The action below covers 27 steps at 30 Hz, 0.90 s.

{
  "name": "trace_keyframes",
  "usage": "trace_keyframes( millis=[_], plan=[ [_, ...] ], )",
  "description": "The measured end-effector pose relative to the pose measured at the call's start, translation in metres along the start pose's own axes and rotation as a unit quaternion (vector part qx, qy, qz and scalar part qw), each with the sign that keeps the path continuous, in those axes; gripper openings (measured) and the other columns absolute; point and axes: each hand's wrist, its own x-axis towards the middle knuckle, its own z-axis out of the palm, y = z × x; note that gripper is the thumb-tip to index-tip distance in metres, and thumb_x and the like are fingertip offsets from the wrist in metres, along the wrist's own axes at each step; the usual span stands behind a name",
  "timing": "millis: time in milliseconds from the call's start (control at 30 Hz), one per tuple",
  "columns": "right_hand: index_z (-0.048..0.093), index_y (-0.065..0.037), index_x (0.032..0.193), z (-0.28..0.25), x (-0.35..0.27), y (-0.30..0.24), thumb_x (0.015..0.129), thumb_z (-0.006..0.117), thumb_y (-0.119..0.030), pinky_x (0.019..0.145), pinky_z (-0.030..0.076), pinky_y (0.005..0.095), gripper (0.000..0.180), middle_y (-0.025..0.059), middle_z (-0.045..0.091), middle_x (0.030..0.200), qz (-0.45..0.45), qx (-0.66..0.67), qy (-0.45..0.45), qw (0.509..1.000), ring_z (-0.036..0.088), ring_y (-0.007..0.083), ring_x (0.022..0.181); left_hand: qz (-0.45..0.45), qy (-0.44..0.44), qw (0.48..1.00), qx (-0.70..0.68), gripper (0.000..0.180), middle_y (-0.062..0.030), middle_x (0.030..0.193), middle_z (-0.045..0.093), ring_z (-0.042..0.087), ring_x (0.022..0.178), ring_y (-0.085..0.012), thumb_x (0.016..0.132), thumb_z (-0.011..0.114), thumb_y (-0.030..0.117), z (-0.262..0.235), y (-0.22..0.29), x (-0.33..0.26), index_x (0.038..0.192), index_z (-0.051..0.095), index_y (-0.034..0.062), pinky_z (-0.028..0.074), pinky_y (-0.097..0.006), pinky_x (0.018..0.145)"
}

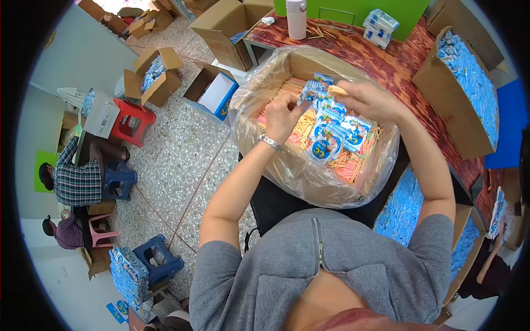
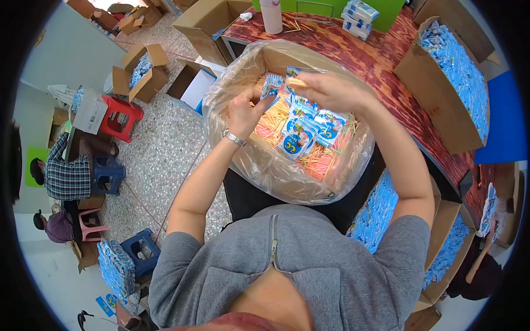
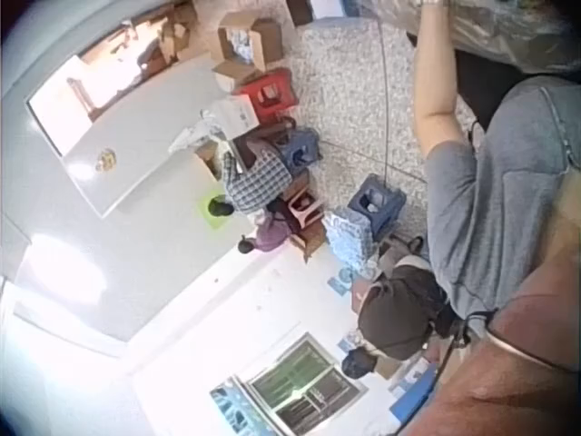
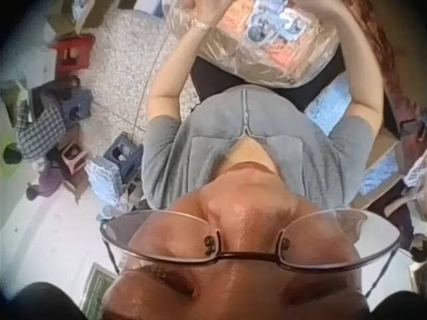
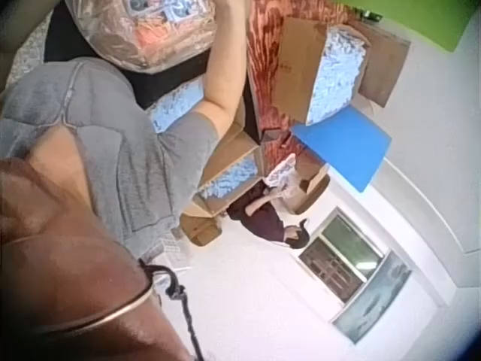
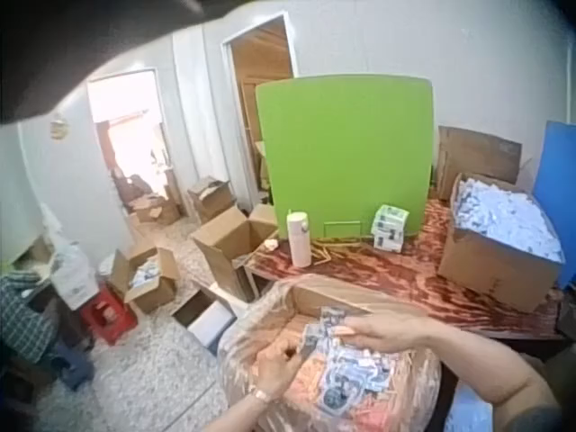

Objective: Sort small blue packets from a large bin into boxes.

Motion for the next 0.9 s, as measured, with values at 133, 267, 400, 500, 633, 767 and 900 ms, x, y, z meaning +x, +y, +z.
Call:
trace_keyframes(
  millis=[133, 267, 400, 500, 633, 767, 900],
  plan=[
    [0.053, -0.005, 0.102, -0.009, 0.012, -0.010, 0.097, 0.050, -0.027, 0.066, 0.045, 0.0451, 0.023, 0.0186, 0.059, 0.076, -0.036, -0.078, -0.003, 0.996, 0.060, 0.0350, 0.073, 0.049, -0.012, 0.998, 0.047, 0.027, -0.0104, 0.064, 0.065, 0.064, 0.057, -0.0226, 0.074, 0.080, 0.024, -0.006, 0.005, -0.004, 0.073, 0.064, 0.0019, 0.049, -0.035, 0.054],
    [0.053, -0.001, 0.094, -0.004, 0.024, -0.007, 0.096, 0.050, -0.025, 0.065, 0.044, 0.0472, 0.025, 0.0208, 0.059, 0.076, -0.036, -0.159, -0.029, 0.986, 0.060, 0.0385, 0.074, 0.050, -0.025, 0.997, 0.054, 0.027, -0.0110, 0.065, 0.065, 0.064, 0.058, -0.0239, 0.073, 0.080, 0.024, -0.009, 0.009, -0.005, 0.073, 0.064, 0.0016, 0.049, -0.035, 0.054],
    [0.054, 0.000, 0.093, -0.004, 0.033, -0.008, 0.095, 0.051, -0.025, 0.066, 0.044, 0.0482, 0.026, 0.0222, 0.060, 0.076, -0.053, -0.129, -0.034, 0.990, 0.061, 0.0401, 0.077, 0.070, -0.023, 0.994, 0.074, 0.028, -0.0115, 0.067, 0.066, 0.064, 0.060, -0.0252, 0.073, 0.081, 0.025, -0.013, 0.009, -0.008, 0.074, 0.064, 0.0016, 0.050, -0.035, 0.055],
    [0.054, -0.005, 0.104, -0.007, 0.036, -0.011, 0.099, 0.047, -0.028, 0.068, 0.044, 0.0459, 0.025, 0.0216, 0.059, 0.083, -0.051, -0.152, -0.051, 0.986, 0.058, 0.0381, 0.078, 0.063, -0.023, 0.995, 0.068, 0.029, -0.0118, 0.069, 0.066, 0.065, 0.061, -0.0259, 0.073, 0.081, 0.025, -0.015, 0.007, -0.009, 0.074, 0.065, 0.0015, 0.050, -0.035, 0.056],
    [0.059, 0.001, 0.092, -0.015, 0.037, -0.028, 0.094, 0.053, -0.027, 0.070, 0.047, 0.0494, 0.028, 0.0232, 0.063, 0.081, -0.030, -0.202, -0.094, 0.975, 0.063, 0.0398, 0.081, 0.063, -0.021, 0.995, 0.068, 0.029, -0.0116, 0.069, 0.066, 0.065, 0.062, -0.0260, 0.072, 0.081, 0.026, -0.017, 0.008, -0.010, 0.074, 0.065, 0.0015, 0.050, -0.036, 0.057],
    [0.063, 0.001, 0.091, -0.023, 0.042, -0.042, 0.093, 0.054, -0.029, 0.072, 0.049, 0.0488, 0.032, 0.0221, 0.066, 0.084, 0.000, -0.287, -0.173, 0.942, 0.064, 0.0383, 0.084, 0.091, -0.013, 0.992, 0.085, 0.027, -0.0090, 0.070, 0.066, 0.063, 0.058, -0.0191, 0.071, 0.083, 0.022, -0.017, 0.003, -0.011, 0.075, 0.065, 0.0022, 0.050, -0.031, 0.055],
    [0.065, 0.002, 0.092, -0.019, 0.052, -0.047, 0.091, 0.057, -0.028, 0.076, 0.050, 0.0473, 0.030, 0.0208, 0.067, 0.088, 0.010, -0.348, -0.200, 0.916, 0.065, 0.0376, 0.085, 0.149, -0.007, 0.981, 0.121, 0.026, -0.0095, 0.075, 0.068, 0.064, 0.061, -0.0197, 0.072, 0.082, 0.021, -0.016, 0.006, -0.012, 0.078, 0.065, 0.0014, 0.051, -0.032, 0.057]
  ],
)
